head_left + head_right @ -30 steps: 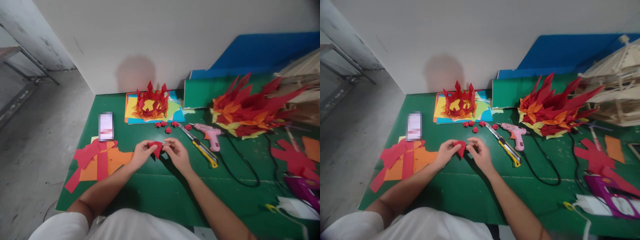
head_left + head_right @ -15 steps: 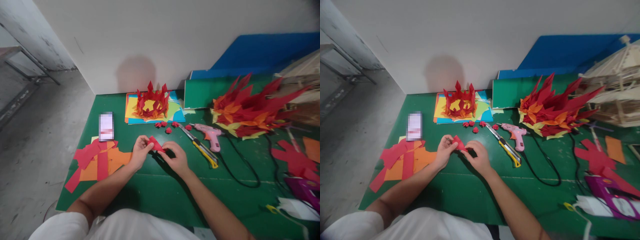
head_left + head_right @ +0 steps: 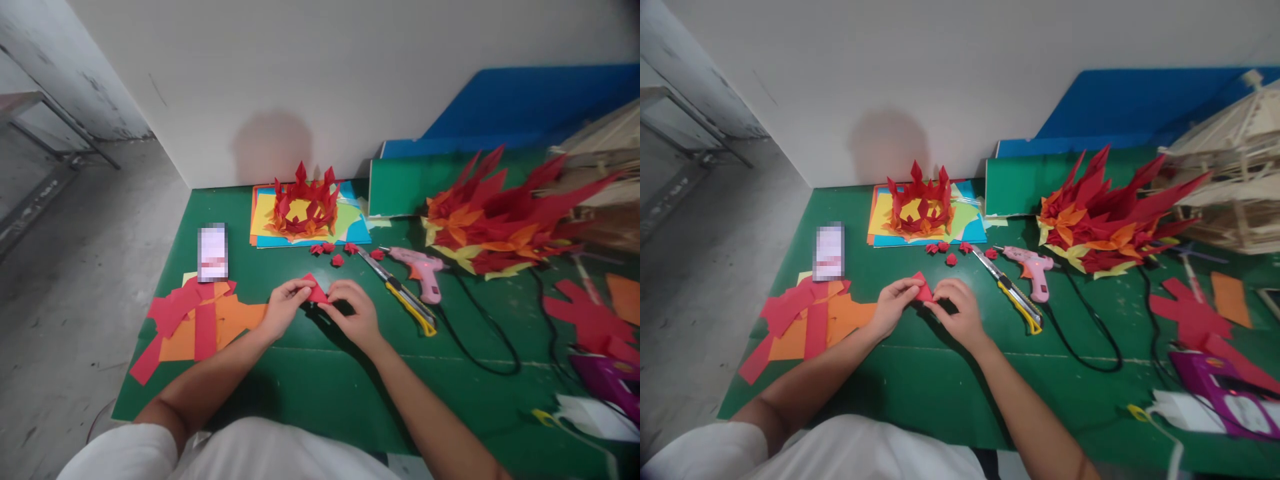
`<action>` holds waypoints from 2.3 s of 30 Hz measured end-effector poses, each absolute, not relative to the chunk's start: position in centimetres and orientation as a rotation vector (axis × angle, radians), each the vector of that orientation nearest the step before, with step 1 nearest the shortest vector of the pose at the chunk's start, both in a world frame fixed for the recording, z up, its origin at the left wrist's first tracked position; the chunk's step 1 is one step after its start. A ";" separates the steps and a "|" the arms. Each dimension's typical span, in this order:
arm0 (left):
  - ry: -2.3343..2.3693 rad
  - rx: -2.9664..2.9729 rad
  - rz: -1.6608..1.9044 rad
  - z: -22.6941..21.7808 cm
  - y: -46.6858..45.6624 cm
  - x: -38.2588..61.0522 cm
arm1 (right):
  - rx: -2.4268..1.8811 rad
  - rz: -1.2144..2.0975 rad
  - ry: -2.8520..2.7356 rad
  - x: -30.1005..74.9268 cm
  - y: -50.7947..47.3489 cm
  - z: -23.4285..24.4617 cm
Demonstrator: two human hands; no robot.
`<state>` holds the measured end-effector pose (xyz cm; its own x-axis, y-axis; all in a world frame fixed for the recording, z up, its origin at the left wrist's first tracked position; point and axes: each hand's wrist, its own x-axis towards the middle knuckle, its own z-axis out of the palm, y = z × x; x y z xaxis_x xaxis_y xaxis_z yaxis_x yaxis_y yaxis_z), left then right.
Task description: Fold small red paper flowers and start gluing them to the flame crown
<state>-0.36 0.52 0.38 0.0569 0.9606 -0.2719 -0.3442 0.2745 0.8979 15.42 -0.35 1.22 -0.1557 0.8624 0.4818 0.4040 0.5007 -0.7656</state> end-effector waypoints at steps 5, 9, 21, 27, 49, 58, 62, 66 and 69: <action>1.036 0.751 1.123 0.6 0.5 -0.4 | -1.095 0.656 -1.716 15.5 -0.3 1.3; 1.036 0.743 1.111 0.6 0.5 -0.3 | -1.132 0.701 -1.704 15.6 -0.3 1.3; 1.034 0.707 1.061 0.4 0.6 -0.3 | -1.122 0.662 -1.785 15.9 -0.1 0.7; 1.005 0.708 1.028 0.6 0.5 -0.3 | -1.127 0.660 -1.803 15.9 0.0 0.7; 1.069 1.269 1.100 -1.6 -0.1 -0.4 | -1.204 0.728 -1.801 15.7 0.1 0.5; 1.076 1.297 1.085 -1.1 -0.2 -0.4 | -1.197 0.669 -1.910 15.8 0.1 0.3; 1.076 1.267 1.075 -1.1 -0.1 -0.5 | -1.197 0.679 -1.914 15.8 0.1 0.5; 1.067 1.253 1.089 -1.1 0.1 -0.5 | -1.210 0.754 -1.820 15.5 0.1 0.5; 1.050 1.222 1.114 -1.2 0.1 -0.5 | -1.241 0.787 -1.752 15.4 0.2 0.3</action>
